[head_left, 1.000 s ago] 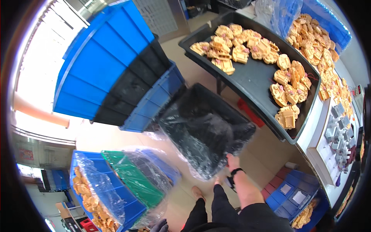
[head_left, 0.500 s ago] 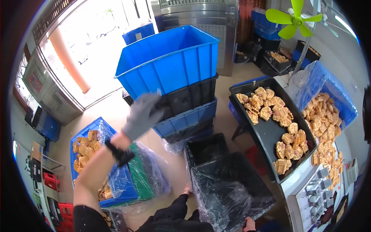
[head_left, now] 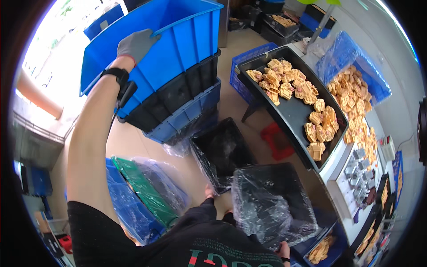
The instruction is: Transfer waffles from a tray and stack them neatly into a plastic-lined container.
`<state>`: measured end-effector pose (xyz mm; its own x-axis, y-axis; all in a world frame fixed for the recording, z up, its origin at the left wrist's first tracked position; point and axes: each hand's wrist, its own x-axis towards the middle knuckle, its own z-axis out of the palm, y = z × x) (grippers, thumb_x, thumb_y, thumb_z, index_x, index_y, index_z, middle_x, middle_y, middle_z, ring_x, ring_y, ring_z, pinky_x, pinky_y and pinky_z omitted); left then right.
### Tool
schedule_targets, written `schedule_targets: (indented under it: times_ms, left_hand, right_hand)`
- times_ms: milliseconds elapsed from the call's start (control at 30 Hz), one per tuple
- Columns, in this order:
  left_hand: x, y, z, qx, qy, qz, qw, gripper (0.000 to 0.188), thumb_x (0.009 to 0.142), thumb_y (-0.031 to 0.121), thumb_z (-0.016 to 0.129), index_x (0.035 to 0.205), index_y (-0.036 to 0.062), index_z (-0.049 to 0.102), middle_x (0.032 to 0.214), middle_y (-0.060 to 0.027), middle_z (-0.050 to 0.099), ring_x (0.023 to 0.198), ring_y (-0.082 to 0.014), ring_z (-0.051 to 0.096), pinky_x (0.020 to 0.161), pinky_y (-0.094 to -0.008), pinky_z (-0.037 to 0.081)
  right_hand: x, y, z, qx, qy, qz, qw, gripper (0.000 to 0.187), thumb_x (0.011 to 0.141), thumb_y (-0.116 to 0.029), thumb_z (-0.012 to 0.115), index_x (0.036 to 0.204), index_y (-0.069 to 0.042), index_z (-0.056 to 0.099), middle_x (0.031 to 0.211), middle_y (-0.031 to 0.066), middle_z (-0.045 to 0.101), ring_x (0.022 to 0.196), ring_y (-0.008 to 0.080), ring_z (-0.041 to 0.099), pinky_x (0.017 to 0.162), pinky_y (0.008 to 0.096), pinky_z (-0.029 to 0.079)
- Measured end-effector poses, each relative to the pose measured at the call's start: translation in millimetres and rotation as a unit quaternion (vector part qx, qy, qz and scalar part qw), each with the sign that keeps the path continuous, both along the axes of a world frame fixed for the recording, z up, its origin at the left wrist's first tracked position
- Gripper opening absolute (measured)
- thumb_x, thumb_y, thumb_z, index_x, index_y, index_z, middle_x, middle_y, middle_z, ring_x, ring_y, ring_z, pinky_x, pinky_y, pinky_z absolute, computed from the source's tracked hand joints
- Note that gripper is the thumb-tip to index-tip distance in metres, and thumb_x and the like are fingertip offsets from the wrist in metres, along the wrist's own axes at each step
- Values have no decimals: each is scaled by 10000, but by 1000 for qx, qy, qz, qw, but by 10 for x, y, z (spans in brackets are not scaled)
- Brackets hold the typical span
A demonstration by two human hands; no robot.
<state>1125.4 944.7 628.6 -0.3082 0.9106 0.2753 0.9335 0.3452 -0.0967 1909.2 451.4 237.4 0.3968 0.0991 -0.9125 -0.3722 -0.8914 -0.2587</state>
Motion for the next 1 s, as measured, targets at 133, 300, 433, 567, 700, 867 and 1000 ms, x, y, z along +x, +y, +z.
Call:
schedule_targets:
  times_ms: [133, 300, 433, 567, 700, 867, 1000]
  left_hand:
    - [-447, -104, 95, 51, 64, -56, 995, 468, 928, 561, 417, 1106, 179, 621, 971, -109, 681, 922, -314, 646, 741, -408, 513]
    - [-13, -573, 633, 73, 76, -50, 993, 497, 911, 575, 450, 1133, 168, 630, 1017, -107, 687, 945, -304, 650, 777, -377, 517]
    - [560, -1014, 791, 30, 46, -70, 996, 379, 931, 460, 500, 1107, 160, 651, 1003, -112, 685, 901, -284, 661, 746, -345, 525]
    - [732, -1551, 870, 99, 112, -213, 966, 262, 958, 320, 517, 1083, 139, 658, 882, -134, 667, 772, -281, 657, 663, -345, 499]
    - [1108, -1941, 989, 141, 17, -141, 980, 291, 992, 324, 472, 1039, 106, 660, 793, -121, 642, 668, -228, 613, 609, -343, 473]
    - [1316, -2435, 1195, 166, 182, -224, 943, 256, 977, 298, 523, 1015, 85, 660, 719, -115, 619, 606, -211, 575, 567, -326, 454]
    - [1794, -2582, 1259, 151, 241, -332, 899, 157, 932, 242, 600, 925, 90, 639, 676, -97, 592, 563, -217, 520, 535, -329, 417]
  right_hand:
    - [-51, -196, -65, 45, -11, -71, 996, 141, 740, -247, 579, 697, -133, 508, 624, 34, 466, 582, 222, 514, 521, 427, 447]
    - [-376, -234, 197, 27, -23, -155, 987, 146, 739, -232, 560, 665, -138, 476, 608, 21, 454, 537, 222, 486, 480, 385, 421]
    - [-437, -279, 246, 45, -29, -126, 991, 190, 757, -307, 605, 827, -131, 586, 685, 10, 572, 554, 183, 570, 426, 330, 451]
    - [-287, -407, 97, 27, -45, -92, 994, 264, 756, -412, 595, 884, -187, 547, 707, -5, 502, 620, 187, 525, 481, 368, 421]
    - [-65, -515, -115, 68, -44, -104, 991, 209, 747, -278, 579, 868, -110, 553, 699, 29, 514, 576, 202, 523, 419, 373, 395]
    - [105, -593, 98, 53, -50, -108, 992, 253, 709, -196, 589, 898, -26, 576, 755, 76, 551, 607, 230, 539, 439, 395, 364]
    - [187, -736, 111, 54, -56, -102, 992, 242, 702, -188, 592, 871, -18, 564, 742, 86, 530, 616, 229, 526, 445, 381, 352]
